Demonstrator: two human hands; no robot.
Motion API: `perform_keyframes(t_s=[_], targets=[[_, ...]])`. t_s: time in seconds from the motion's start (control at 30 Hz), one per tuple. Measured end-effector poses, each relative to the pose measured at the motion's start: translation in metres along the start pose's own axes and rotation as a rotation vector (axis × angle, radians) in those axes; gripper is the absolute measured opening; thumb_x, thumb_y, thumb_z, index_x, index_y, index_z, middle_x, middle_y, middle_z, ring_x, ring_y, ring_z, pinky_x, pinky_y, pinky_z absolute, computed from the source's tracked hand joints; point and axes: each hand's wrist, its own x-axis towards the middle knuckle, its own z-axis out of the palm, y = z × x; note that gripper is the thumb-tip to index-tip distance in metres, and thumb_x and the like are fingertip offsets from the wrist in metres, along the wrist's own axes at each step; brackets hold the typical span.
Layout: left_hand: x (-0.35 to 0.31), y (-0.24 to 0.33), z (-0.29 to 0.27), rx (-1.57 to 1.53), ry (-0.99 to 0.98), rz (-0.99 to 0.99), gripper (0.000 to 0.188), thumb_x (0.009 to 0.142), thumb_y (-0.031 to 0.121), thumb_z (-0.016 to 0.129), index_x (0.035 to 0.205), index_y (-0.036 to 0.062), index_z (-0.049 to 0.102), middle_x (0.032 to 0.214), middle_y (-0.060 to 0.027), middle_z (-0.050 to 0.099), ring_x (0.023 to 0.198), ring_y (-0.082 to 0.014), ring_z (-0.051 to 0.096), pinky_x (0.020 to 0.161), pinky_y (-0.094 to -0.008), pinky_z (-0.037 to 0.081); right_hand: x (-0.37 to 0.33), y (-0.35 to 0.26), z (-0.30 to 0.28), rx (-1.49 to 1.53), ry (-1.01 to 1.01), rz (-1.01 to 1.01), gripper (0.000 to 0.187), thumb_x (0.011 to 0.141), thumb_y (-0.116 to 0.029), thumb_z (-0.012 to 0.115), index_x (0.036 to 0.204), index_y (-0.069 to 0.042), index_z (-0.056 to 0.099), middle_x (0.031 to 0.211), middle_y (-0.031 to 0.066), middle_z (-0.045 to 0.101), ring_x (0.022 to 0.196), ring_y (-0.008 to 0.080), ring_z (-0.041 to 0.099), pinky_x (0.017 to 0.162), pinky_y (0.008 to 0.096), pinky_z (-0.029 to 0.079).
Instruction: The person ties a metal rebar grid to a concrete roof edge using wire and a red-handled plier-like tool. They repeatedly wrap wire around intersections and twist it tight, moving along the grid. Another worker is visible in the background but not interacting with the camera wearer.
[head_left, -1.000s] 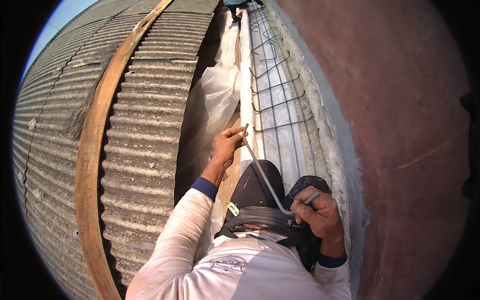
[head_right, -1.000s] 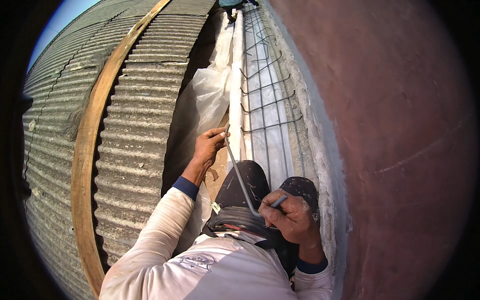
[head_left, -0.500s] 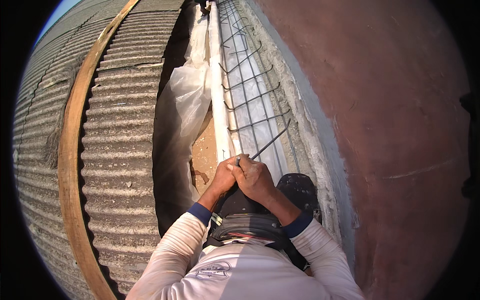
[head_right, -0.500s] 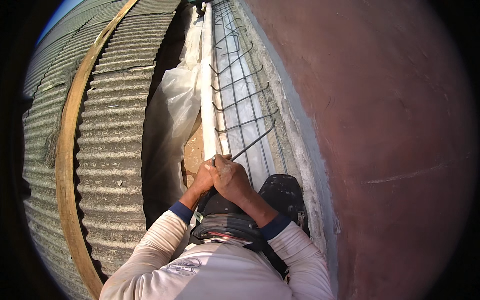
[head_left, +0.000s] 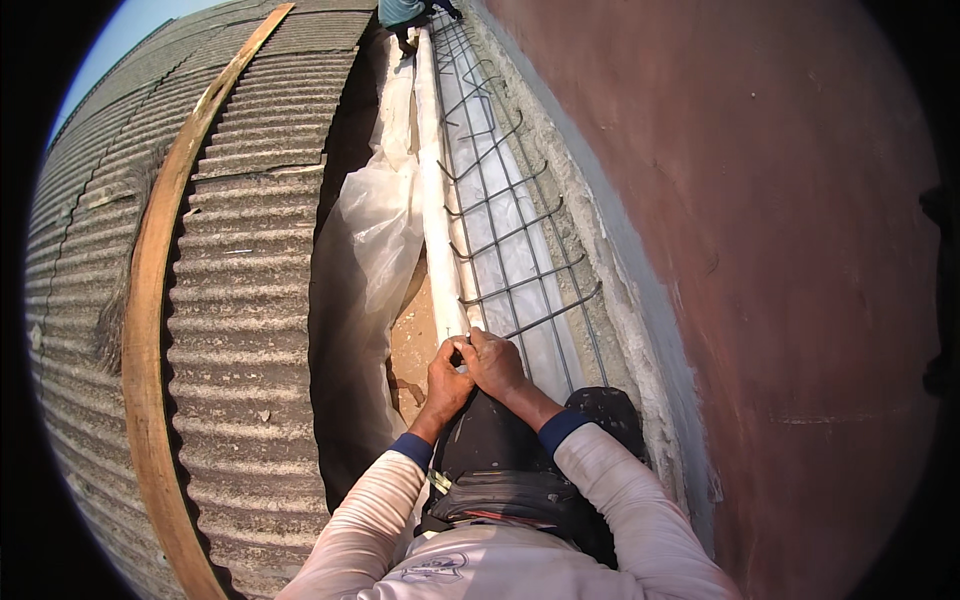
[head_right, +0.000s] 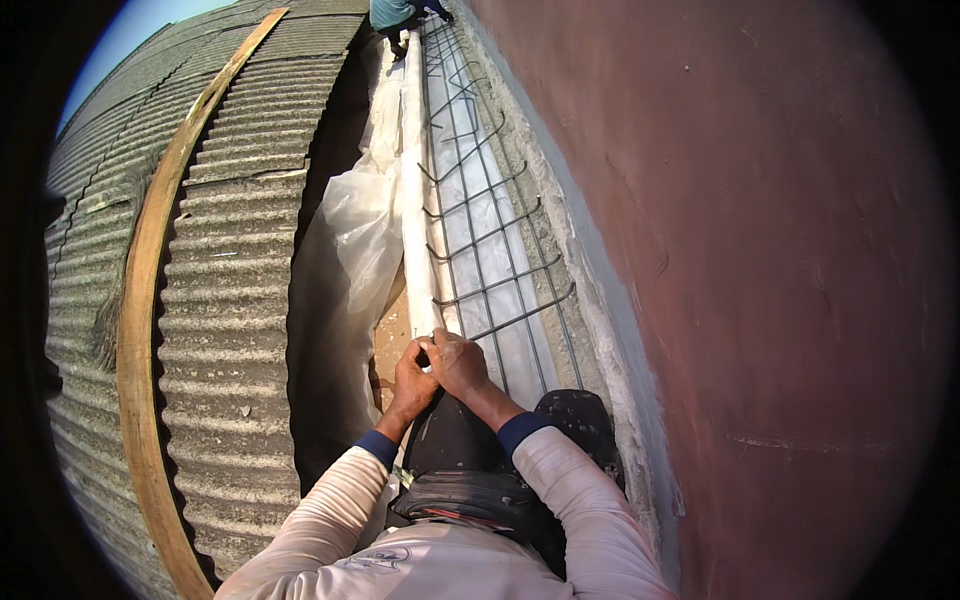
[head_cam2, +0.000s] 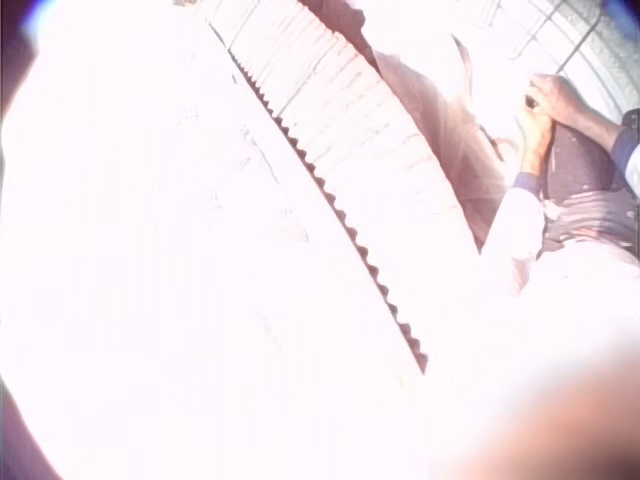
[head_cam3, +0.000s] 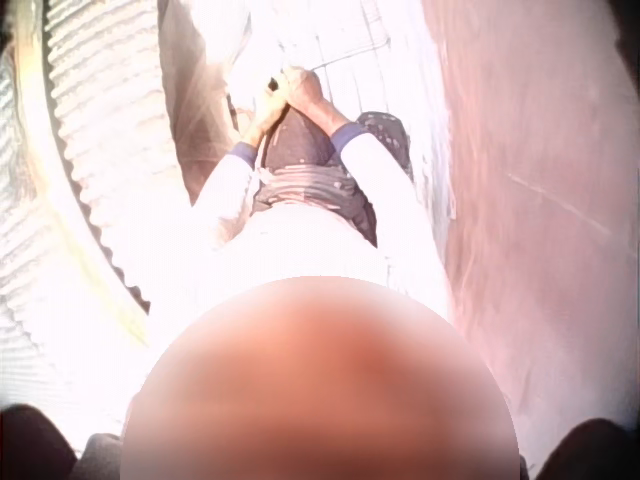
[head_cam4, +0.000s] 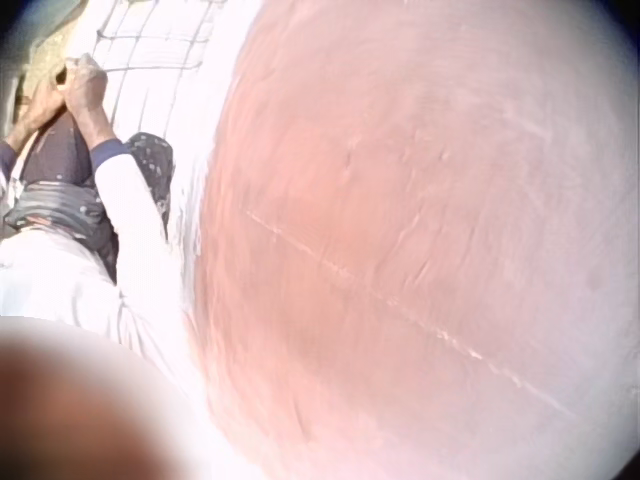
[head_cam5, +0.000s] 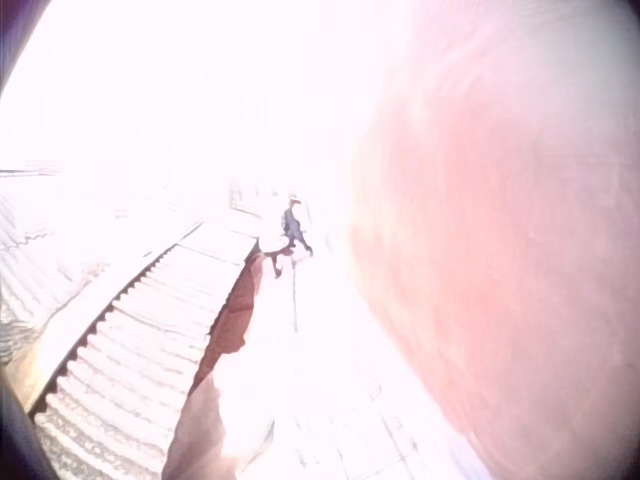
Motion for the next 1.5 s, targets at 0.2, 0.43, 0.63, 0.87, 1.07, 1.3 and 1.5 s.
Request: perform_keyframes(t_s=[0.2, 0.43, 0.63, 0.87, 1.07, 1.3, 1.5], targets=[[0.013, -0.021, -0.017, -0.077, -0.112, -0.042, 0.026, 0.098, 0.002, 0.077, 0.121, 0.0034, 0.066, 0.109, -0.0016, 0.071, 0.096, -0.0096, 0.065, 0.089, -0.0282, 0.055, 0.001, 0.024, 0.013, -0.049, -0.018, 0.054, 0.028, 0.099, -0.030, 0.070, 0.097, -0.002, 0.067, 0.093, 0.0205, 0.073, 0.085, 0.0421, 0.073, 0.072, 0.0510, 0.058], [0.033, -0.023, 0.004, 0.333, -0.043, -0.068, 0.025, 0.097, 0.013, 0.076, 0.116, 0.0014, 0.066, 0.094, -0.0110, 0.074, 0.086, -0.0194, 0.072, 0.078, -0.0342, 0.057, 0.010, 0.052, 0.012, -0.001, -0.080, 0.088, 0.029, 0.099, -0.030, 0.070, 0.095, -0.002, 0.070, 0.094, 0.0219, 0.073, 0.087, 0.0432, 0.072, 0.076, 0.0512, 0.057], [0.044, -0.038, 0.003, 0.533, -0.032, 0.075, 0.024, 0.091, 0.019, 0.076, 0.107, 0.0035, 0.069, 0.085, -0.0183, 0.070, 0.083, -0.0324, 0.066, 0.077, -0.0413, 0.055, 0.016, 0.062, -0.004, 0.032, -0.102, 0.048, 0.023, 0.100, -0.027, 0.068, 0.096, -0.004, 0.071, 0.093, 0.0197, 0.073, 0.086, 0.0433, 0.071, 0.076, 0.0512, 0.056], [0.044, -0.067, -0.004, 0.553, -0.075, 0.131, 0.018, 0.088, 0.020, 0.075, 0.097, 0.0042, 0.074, 0.085, -0.0114, 0.070, 0.097, -0.0360, 0.063, 0.086, -0.0492, 0.052, 0.024, 0.013, -0.020, 0.102, -0.073, -0.124, 0.021, 0.095, -0.027, 0.075, 0.091, -0.008, 0.069, 0.089, 0.0141, 0.071, 0.081, 0.0394, 0.071, 0.069, 0.0487, 0.057], [0.062, -0.045, -0.002, 0.958, -0.212, 0.240, 0.018, 0.073, 0.015, 0.085, 0.089, 0.0101, 0.080, 0.113, -0.0156, 0.065, 0.107, -0.0328, 0.057, 0.094, -0.0463, 0.045, 0.033, 0.071, -0.046, -0.050, 0.164, 0.402, 0.022, 0.091, -0.027, 0.081, 0.093, -0.006, 0.074, 0.075, 0.0167, 0.073, 0.071, 0.0388, 0.073, 0.066, 0.0480, 0.056], [0.085, -0.038, -0.004, 1.104, -0.248, 0.292, 0.017, 0.072, 0.020, 0.085, 0.089, 0.0169, 0.085, 0.106, -0.0093, 0.065, 0.117, -0.0333, 0.053, 0.100, -0.0489, 0.043, 0.004, 0.196, -0.049, -0.343, 0.192, 0.905, 0.033, 0.098, -0.037, 0.072, 0.098, -0.005, 0.077, 0.088, 0.0231, 0.078, 0.090, 0.0447, 0.076, 0.078, 0.0552, 0.059], [0.092, -0.039, -0.006, 1.124, -0.382, 0.192, 0.018, 0.072, 0.024, 0.080, 0.088, 0.0161, 0.085, 0.096, -0.0087, 0.071, 0.112, -0.0334, 0.057, 0.098, -0.0485, 0.045, 0.004, 0.229, -0.033, 0.027, 0.337, 0.989, 0.034, 0.097, -0.031, 0.077, 0.085, 0.001, 0.076, 0.080, 0.0183, 0.076, 0.069, 0.0301, 0.071, 0.069, 0.0437, 0.054]])
